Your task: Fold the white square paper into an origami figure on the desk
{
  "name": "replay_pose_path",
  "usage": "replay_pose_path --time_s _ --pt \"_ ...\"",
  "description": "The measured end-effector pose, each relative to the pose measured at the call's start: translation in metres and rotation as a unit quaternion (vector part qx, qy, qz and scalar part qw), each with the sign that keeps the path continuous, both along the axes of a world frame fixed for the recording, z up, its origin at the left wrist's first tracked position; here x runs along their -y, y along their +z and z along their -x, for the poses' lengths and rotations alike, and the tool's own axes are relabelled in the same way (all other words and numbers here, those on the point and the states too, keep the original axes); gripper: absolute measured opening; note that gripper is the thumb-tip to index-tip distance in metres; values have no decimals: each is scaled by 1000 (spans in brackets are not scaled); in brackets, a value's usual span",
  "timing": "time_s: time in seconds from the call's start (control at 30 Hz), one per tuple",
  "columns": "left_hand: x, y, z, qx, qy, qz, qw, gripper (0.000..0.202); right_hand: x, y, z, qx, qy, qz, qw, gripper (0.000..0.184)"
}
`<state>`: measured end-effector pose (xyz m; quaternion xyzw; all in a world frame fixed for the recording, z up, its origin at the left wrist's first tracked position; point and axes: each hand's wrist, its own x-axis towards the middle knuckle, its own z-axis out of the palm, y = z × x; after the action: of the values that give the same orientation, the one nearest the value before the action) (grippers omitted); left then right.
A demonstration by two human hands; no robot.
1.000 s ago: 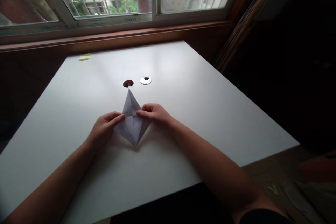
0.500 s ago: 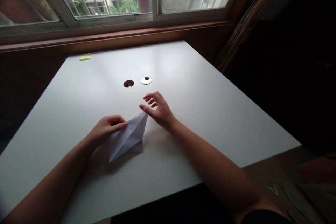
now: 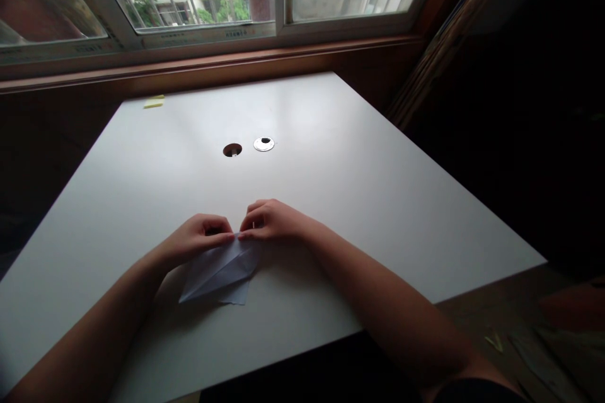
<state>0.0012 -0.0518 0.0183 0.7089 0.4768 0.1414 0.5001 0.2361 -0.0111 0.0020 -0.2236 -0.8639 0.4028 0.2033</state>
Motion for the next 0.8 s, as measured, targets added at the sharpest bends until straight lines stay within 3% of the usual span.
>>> replay_pose_path --time_s 0.23,0.57,0.8 --pt "1 1 -1 -17 -50 -25 998 26 0 4 2 41 38 -3 998 15" --pt "1 6 9 50 -33 68 996 30 -10 14 -28 36 88 110 989 22" --pt "2 9 9 65 -24 108 992 30 -18 17 -47 64 68 208 974 28"
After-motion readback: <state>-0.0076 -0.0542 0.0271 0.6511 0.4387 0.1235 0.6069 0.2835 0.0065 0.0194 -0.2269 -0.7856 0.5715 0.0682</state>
